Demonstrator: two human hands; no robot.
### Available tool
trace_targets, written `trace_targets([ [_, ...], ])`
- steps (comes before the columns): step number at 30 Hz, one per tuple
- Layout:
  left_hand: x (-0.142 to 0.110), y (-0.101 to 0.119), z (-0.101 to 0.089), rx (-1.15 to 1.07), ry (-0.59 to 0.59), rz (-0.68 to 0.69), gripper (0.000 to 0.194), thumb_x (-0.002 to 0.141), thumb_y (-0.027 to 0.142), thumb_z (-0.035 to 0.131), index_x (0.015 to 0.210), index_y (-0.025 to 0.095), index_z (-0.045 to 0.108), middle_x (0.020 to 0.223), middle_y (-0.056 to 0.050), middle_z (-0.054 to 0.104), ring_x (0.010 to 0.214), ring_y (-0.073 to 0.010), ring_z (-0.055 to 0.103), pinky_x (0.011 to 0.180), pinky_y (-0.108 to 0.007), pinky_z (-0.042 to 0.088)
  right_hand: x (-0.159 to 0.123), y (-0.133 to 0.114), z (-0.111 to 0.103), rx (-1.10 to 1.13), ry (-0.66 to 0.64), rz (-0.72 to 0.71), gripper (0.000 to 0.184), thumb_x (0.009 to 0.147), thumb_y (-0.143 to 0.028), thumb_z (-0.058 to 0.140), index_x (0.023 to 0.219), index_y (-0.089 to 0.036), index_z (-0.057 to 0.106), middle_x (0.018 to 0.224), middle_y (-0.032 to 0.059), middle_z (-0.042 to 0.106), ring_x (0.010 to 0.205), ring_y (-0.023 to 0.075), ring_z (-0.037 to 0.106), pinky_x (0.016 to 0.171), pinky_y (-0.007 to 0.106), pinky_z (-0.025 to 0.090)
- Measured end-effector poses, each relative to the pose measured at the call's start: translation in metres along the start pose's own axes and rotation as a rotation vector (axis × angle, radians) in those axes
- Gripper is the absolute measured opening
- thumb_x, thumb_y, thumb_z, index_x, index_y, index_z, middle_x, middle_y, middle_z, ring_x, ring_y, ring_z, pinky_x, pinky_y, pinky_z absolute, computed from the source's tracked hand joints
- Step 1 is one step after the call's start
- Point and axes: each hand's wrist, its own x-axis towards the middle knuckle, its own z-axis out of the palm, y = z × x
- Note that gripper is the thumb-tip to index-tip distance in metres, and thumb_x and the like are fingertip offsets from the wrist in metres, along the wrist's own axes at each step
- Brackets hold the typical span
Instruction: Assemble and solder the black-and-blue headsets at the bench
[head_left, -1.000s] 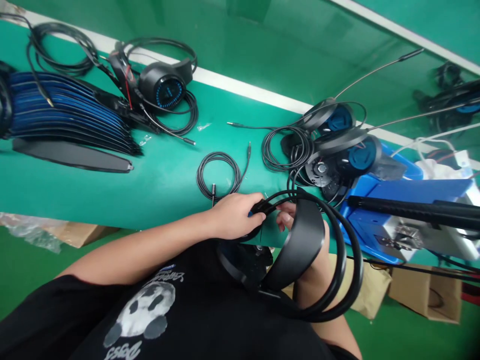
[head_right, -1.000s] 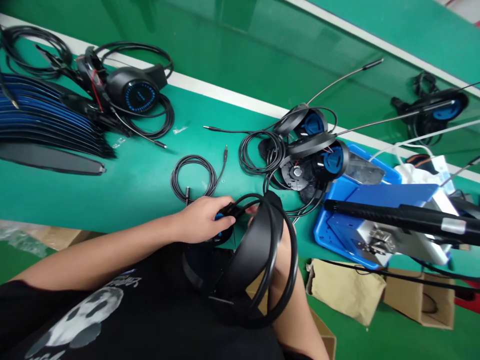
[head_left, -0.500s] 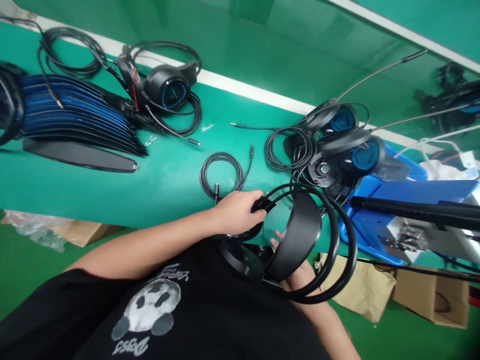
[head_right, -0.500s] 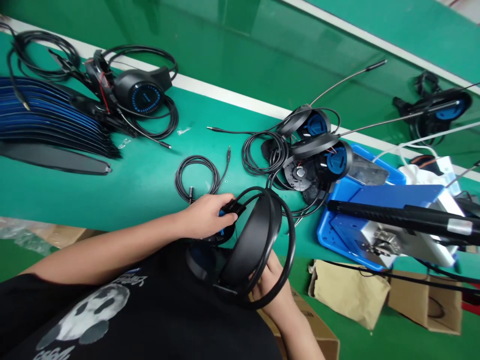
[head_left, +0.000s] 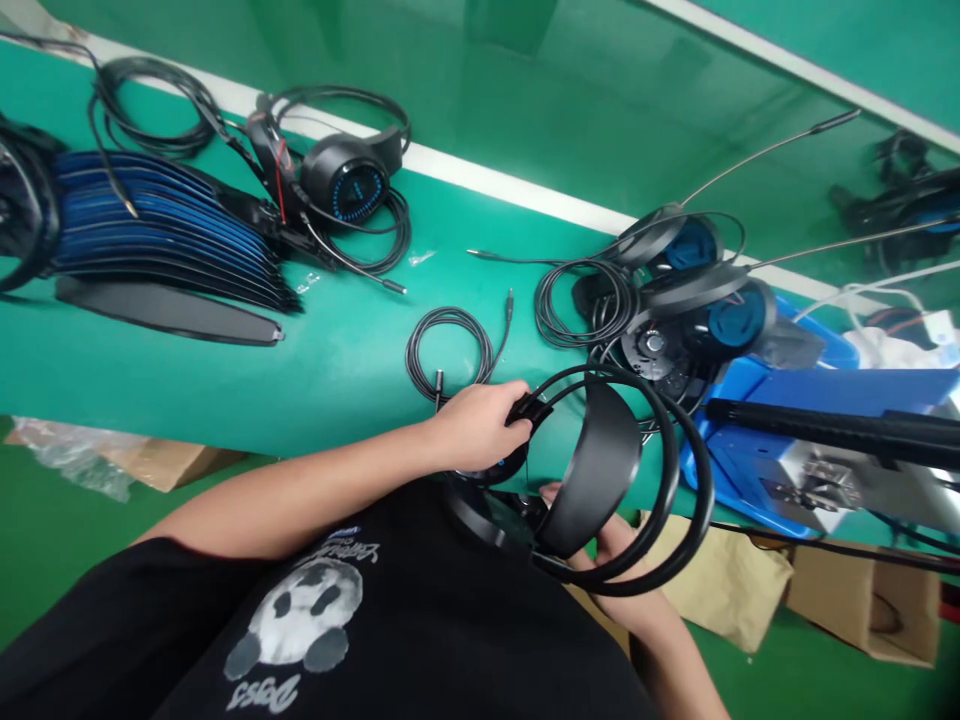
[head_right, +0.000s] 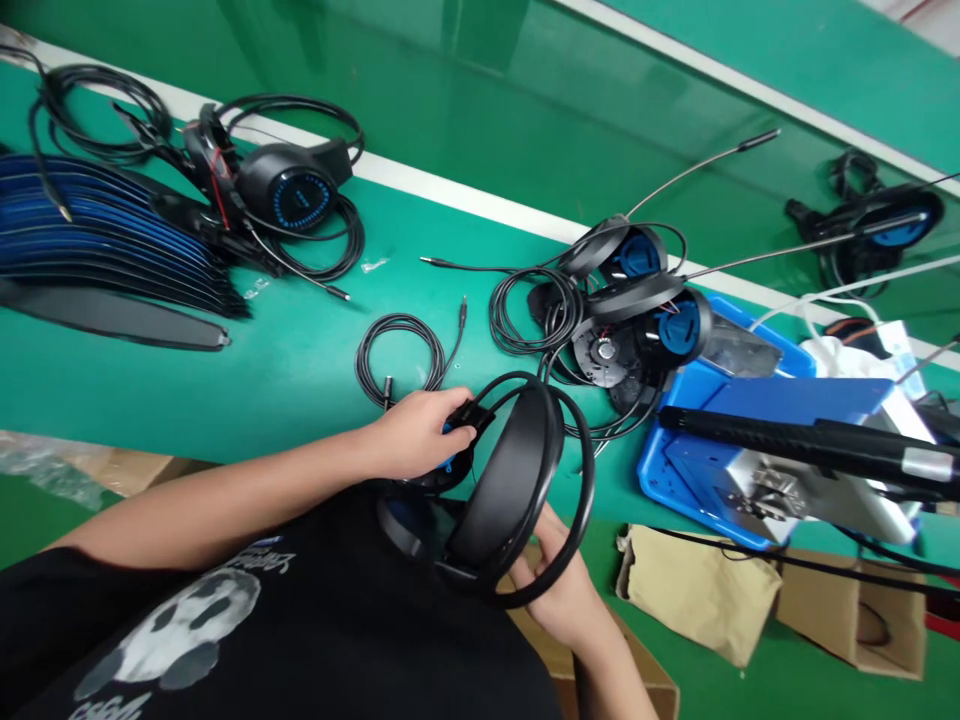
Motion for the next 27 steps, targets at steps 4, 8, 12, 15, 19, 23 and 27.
trace_targets([
  [4,0.001,0.0,0.0,0.013,-0.006,0.001,0.015,0.094,0.029,0.058,0.106,0.024,0.063,0.089,-0.003,0.075,0.089,-0.0259,0.073,0.074,-0.031,0.05,-0.007,0.007,0.015,-0.165,-0.02,-0.055,0.038,0.086,-0.023,0.065,0.123,-0.026,0.068,0.121,0.0126,0.072,0.112,0.0328,0.072,0.096,0.049,0.064],
  [8,0.001,-0.002,0.0,0.012,-0.01,0.014,0.012,0.094,0.029,0.057,0.104,0.023,0.062,0.089,-0.003,0.074,0.087,-0.0252,0.072,0.072,-0.031,0.049,-0.003,0.021,0.031,-0.291,0.123,-0.222,0.038,0.087,-0.02,0.06,0.12,-0.032,0.072,0.111,0.0098,0.075,0.102,0.0318,0.074,0.091,0.05,0.065],
  [12,0.001,-0.003,0.0,0.01,-0.008,0.02,0.011,0.094,0.028,0.054,0.102,0.023,0.061,0.087,-0.003,0.073,0.085,-0.0253,0.071,0.069,-0.032,0.047,-0.006,0.023,0.03,-0.243,0.31,-0.256,0.023,0.09,-0.018,0.06,0.102,-0.031,0.074,0.094,0.007,0.074,0.088,0.0282,0.071,0.081,0.049,0.062],
  [15,0.001,-0.001,-0.001,0.01,-0.01,0.019,0.01,0.094,0.027,0.053,0.101,0.024,0.06,0.084,-0.002,0.071,0.083,-0.0255,0.07,0.067,-0.032,0.044,-0.011,0.014,0.013,-0.094,0.325,-0.108,0.011,0.092,-0.023,0.063,0.095,-0.028,0.072,0.097,0.0075,0.072,0.095,0.0292,0.069,0.085,0.05,0.059],
  [19,-0.001,0.001,-0.002,-0.01,-0.016,-0.001,0.009,0.093,0.026,0.054,0.1,0.024,0.059,0.079,-0.001,0.068,0.081,-0.0254,0.068,0.067,-0.032,0.042,-0.009,-0.004,-0.014,0.21,0.36,0.093,0.013,0.088,-0.032,0.075,0.099,-0.026,0.073,0.102,0.0083,0.073,0.097,0.028,0.07,0.084,0.044,0.059],
  [23,-0.005,-0.002,-0.002,-0.146,-0.005,-0.008,0.016,0.093,0.026,0.053,0.109,0.025,0.057,0.081,0.001,0.065,0.078,-0.0221,0.064,0.069,-0.031,0.042,0.013,-0.019,-0.014,0.471,0.379,0.228,0.026,0.084,-0.043,0.08,0.102,-0.025,0.074,0.09,0.0055,0.074,0.073,0.022,0.069,0.066,0.036,0.059],
  [27,-0.011,-0.011,0.0,-0.408,-0.003,0.049,0.036,0.094,0.022,0.047,0.13,0.025,0.048,0.081,0.004,0.061,0.072,-0.0174,0.057,0.074,-0.031,0.044,0.039,-0.024,0.005,0.387,0.415,0.284,0.036,0.073,-0.051,0.086,0.096,-0.025,0.075,0.086,0.0062,0.075,0.072,0.0262,0.068,0.062,0.04,0.058],
])
